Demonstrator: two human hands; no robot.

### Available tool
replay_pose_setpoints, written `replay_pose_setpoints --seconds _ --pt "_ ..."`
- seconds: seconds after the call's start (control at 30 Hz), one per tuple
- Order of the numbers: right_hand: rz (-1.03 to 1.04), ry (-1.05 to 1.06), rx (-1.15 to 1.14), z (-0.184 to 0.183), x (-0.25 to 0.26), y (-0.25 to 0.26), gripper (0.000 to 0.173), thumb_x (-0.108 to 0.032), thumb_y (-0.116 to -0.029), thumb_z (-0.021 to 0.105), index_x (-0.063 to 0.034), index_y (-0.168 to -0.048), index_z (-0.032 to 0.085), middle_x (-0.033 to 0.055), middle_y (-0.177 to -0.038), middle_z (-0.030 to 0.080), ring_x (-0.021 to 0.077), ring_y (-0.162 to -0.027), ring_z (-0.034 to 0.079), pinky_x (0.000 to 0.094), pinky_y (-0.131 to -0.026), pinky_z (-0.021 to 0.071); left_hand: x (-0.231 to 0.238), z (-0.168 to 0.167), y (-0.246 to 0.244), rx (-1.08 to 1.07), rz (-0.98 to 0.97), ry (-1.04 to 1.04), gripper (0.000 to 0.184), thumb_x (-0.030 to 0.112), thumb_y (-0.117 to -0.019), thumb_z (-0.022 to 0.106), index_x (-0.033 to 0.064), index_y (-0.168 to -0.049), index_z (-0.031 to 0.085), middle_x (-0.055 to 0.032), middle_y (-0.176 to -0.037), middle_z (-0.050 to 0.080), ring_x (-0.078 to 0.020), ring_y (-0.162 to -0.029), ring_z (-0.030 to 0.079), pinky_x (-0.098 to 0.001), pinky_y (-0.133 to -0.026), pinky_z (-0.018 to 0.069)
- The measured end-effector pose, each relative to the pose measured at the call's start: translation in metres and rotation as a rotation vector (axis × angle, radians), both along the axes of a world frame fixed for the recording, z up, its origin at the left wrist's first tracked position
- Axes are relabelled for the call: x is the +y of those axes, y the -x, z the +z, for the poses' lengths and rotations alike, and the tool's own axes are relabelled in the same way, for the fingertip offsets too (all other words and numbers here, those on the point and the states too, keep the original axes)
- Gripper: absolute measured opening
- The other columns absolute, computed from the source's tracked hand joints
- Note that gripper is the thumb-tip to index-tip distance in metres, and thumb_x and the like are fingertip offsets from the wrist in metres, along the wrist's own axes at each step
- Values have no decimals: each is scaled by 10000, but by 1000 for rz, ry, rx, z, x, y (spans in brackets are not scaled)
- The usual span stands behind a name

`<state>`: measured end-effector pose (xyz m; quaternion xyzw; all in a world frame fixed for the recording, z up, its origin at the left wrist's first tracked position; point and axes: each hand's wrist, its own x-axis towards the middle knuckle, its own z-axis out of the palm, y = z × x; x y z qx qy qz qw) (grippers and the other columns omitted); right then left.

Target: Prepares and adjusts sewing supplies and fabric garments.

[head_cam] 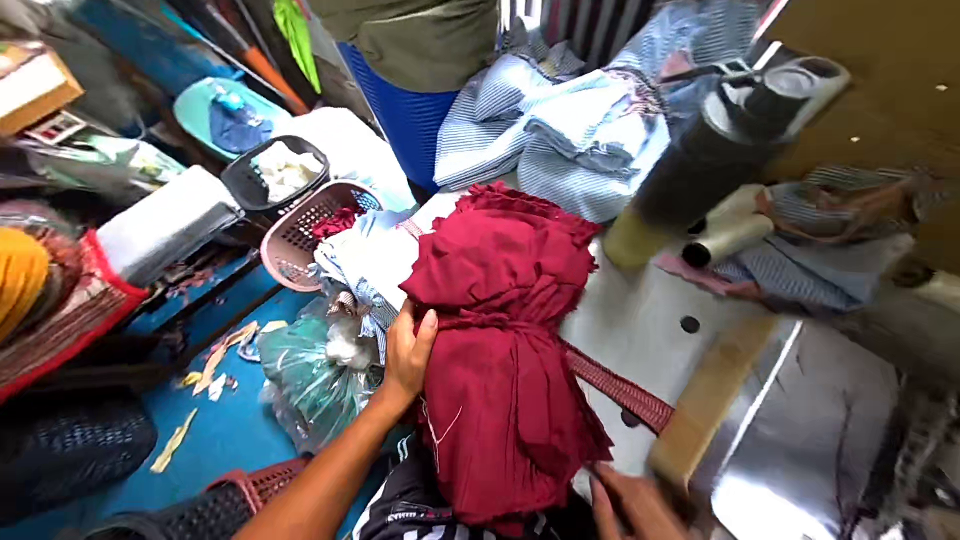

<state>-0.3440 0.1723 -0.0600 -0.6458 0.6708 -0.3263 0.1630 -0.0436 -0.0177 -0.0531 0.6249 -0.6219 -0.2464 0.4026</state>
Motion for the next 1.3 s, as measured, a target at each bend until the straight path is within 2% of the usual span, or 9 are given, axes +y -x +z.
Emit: replay_pose_setpoints --seconds 0.2,0.4,0.47,0.57,0.77,0.83,1.07,1.17,1.3 --pt "-50 -2 0 -2 0 6 272 -222 -969 600 -41 -898 790 84 -723 712 159 -681 681 303 -671 563 -1 -12 8 22 99 155 745 536 -1048 330 -131 -1138 649 -130 -980 737 -10 -977 681 -232 -906 536" --pt "-80 9 -5 -3 0 9 280 -251 -977 581 -79 -915 793 43 -713 702 102 -678 656 236 -675 542 2 -7 9 30 79 127 732 496 -1060 340 -172 -1200 606 -160 -1079 716 43 -1060 628 -198 -981 477" --pt "-83 49 16 -10 1 10 295 -281 -989 569 -103 -918 793 16 -720 695 76 -680 645 229 -658 532 3 -13 7 5 100 148 663 465 -1054 334 -124 -1094 635 -96 -942 684 43 -949 612 -202 -892 480" --pt "-66 106 39 -17 -1 11 300 -291 -995 561 -117 -939 799 0 -790 733 66 -725 681 236 -663 560 2 -14 9 -15 112 166 580 413 -1065 330 -79 -1043 638 -93 -876 638 -53 -856 604 -294 -821 498" --pt "55 96 -220 -10 -2 18 262 -228 -1024 567 -90 -1099 777 -8 -919 758 27 -775 687 228 -711 590 13 17 -1 11 -19 -176 663 631 -1031 411 85 -1350 610 -210 -1091 701 -344 -990 687 -625 -860 526" --pt "107 136 -387 0 1 20 276 -180 -1042 532 -40 -1144 746 6 -899 742 32 -755 679 221 -694 593 21 31 -4 18 -97 -289 695 672 -993 477 123 -1405 587 -195 -1170 704 -341 -1061 688 -633 -919 522" --pt "129 314 -266 58 -28 -1 385 -305 -1032 556 -49 -1283 698 140 -1383 627 230 -1304 584 429 -1085 504 66 28 5 284 -170 -384 692 287 -893 772 18 -1453 469 -155 -1223 686 -196 -1096 691 -430 -973 575" --pt "230 -22 -253 55 -47 -11 676 -555 -1013 521 -125 -1534 488 150 -1618 394 274 -1466 423 511 -1176 398 81 25 7 286 -206 -352 805 369 -846 782 10 -1480 438 -146 -1308 654 -171 -1181 658 -393 -1029 551" --pt "301 -94 -139 39 -39 -25 663 -629 -989 487 -257 -1538 502 171 -1611 386 309 -1451 423 517 -1141 414 86 30 4 309 -275 -356 783 527 -955 597 22 -1519 401 -130 -1382 615 -145 -1248 613 -376 -1073 513"
